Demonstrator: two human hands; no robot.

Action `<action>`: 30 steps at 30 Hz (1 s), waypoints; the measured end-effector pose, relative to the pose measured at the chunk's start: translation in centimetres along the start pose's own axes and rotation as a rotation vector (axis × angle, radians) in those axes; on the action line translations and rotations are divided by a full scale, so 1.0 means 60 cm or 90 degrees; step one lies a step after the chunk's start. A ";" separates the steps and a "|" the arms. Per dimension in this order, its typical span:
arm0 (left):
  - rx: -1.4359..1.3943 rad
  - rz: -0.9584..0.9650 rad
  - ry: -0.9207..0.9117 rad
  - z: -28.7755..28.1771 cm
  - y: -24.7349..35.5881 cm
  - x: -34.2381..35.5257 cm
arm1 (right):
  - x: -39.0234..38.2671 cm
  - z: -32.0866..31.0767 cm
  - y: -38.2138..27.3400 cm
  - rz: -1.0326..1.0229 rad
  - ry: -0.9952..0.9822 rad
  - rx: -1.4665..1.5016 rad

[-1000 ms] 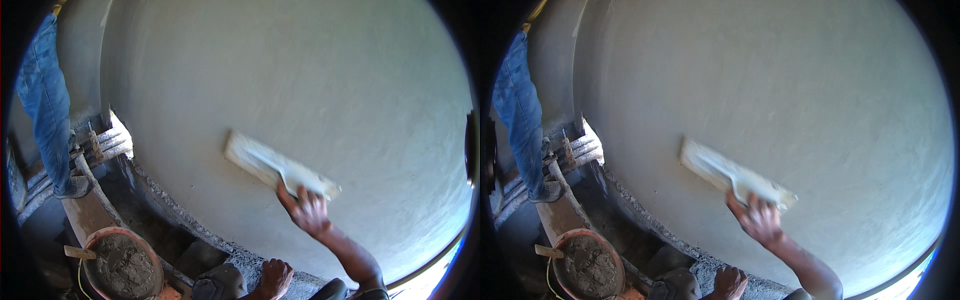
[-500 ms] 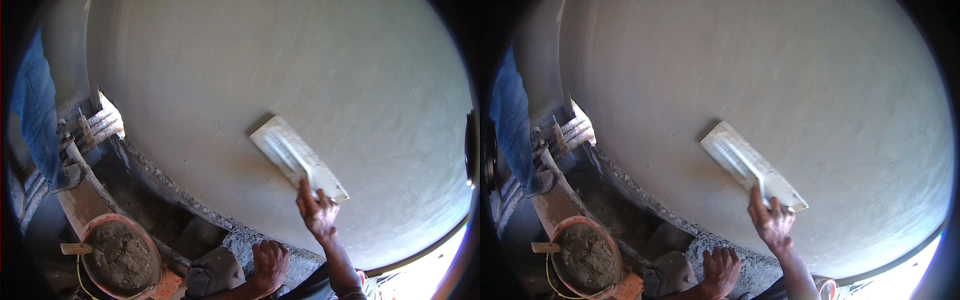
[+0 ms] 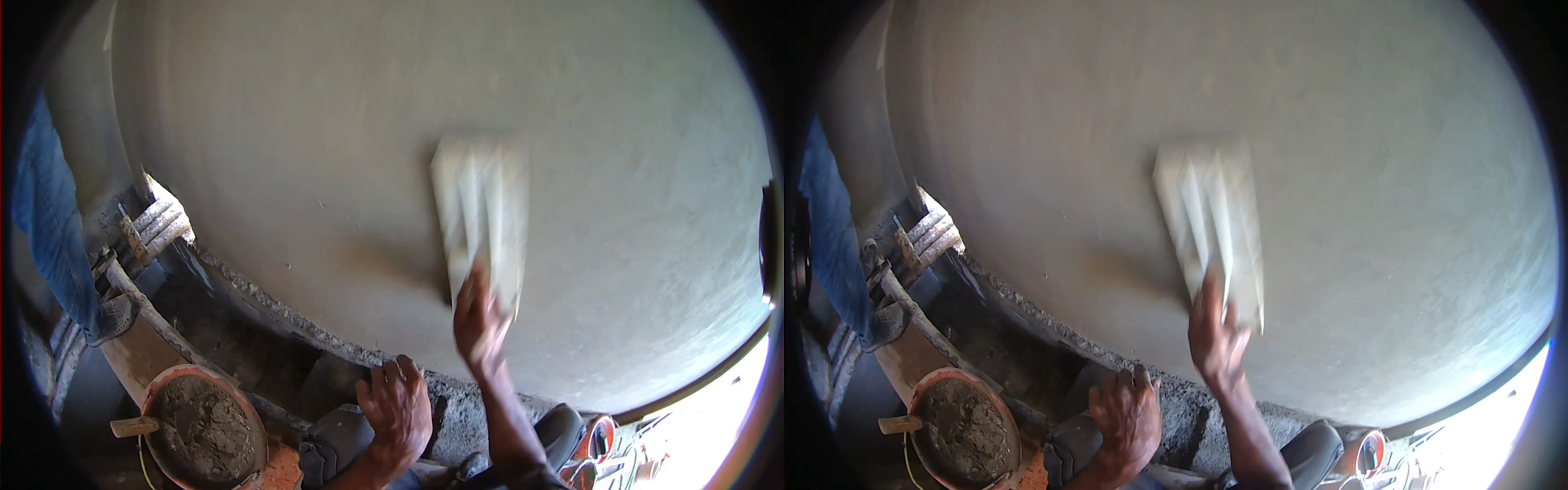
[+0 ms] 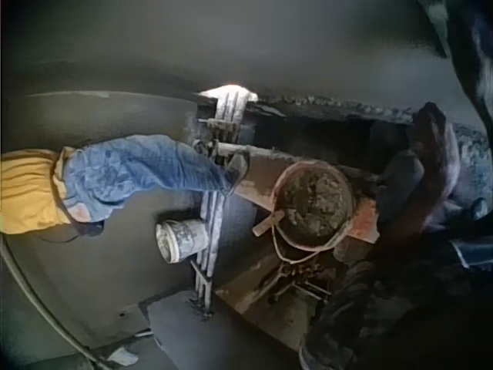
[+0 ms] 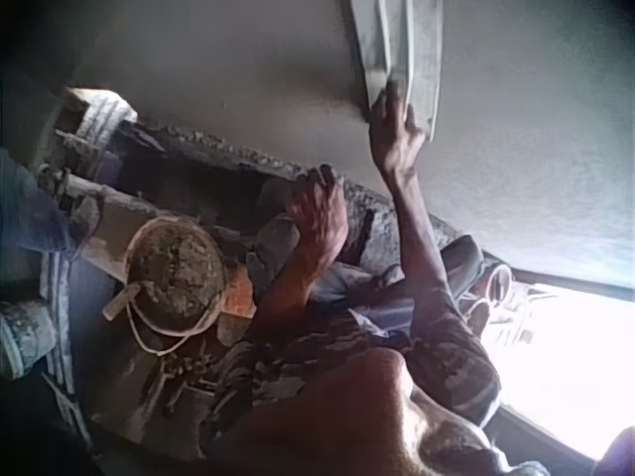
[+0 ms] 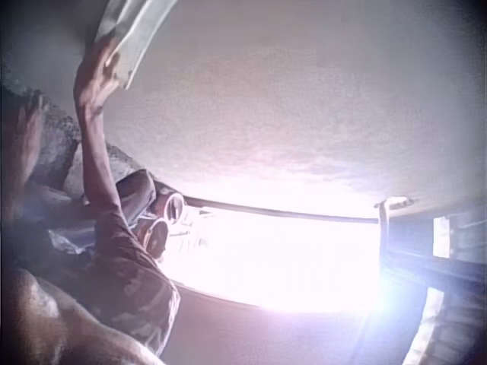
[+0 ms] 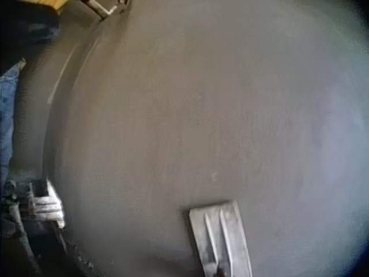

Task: The person smooths wet plaster on a concrete wall using a hand float while working alongside another person.

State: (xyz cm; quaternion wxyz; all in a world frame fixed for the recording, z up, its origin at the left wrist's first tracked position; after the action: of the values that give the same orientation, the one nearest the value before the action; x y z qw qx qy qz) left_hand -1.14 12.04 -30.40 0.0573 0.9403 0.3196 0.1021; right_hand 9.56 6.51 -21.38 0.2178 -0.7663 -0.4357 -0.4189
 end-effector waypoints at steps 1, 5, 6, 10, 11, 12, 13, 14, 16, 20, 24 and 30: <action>-0.004 -0.005 0.030 -0.011 -0.012 0.000 | 0.097 -0.042 -0.023 -0.050 0.148 0.021; -0.047 -0.010 0.080 -0.059 -0.005 0.009 | 0.290 -0.157 -0.036 0.108 0.217 0.152; -0.051 -0.035 0.101 -0.062 -0.012 0.012 | 0.244 -0.128 -0.023 0.065 0.236 0.143; -0.028 -0.051 0.189 -0.063 -0.038 0.023 | -0.082 0.077 0.035 0.160 0.031 0.094; -0.038 -0.070 0.207 -0.067 -0.053 0.017 | -0.059 0.065 0.021 0.140 0.052 0.101; -0.051 -0.088 0.227 -0.072 -0.065 0.012 | -0.008 0.036 0.009 0.120 0.073 0.103; -0.058 -0.090 0.239 -0.074 -0.077 0.008 | 0.068 -0.010 0.008 0.097 0.114 0.027; -0.053 -0.094 0.237 -0.080 -0.080 0.009 | 0.137 -0.056 0.011 0.073 0.153 -0.051; -0.111 -0.090 0.213 -0.100 -0.070 0.008 | 0.193 -0.128 0.023 0.113 0.169 -0.027; -0.108 -0.084 0.289 -0.106 -0.080 0.017 | 0.136 -0.101 0.009 0.081 0.195 -0.068; -0.170 -0.068 0.281 -0.087 -0.058 0.012 | -0.037 0.018 0.046 0.217 0.091 0.110; -0.216 -0.051 0.296 -0.116 -0.049 0.010 | 0.352 -0.277 0.023 0.047 0.338 -0.052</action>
State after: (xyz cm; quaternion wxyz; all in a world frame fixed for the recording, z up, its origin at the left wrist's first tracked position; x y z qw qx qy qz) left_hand -3.99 14.99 -24.07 0.1426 0.8552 0.3395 0.3648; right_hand 8.89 4.43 5.42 0.3081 -0.6534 -0.3178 -0.6141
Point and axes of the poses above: each hand's wrist, its own x-axis towards the middle knuckle, its own z-axis out of the palm, y = z × x, the point moved 10 cm from there along x, towards the middle knuckle, and after that the axes turned 11 degrees about x, right-handed, at the moved point
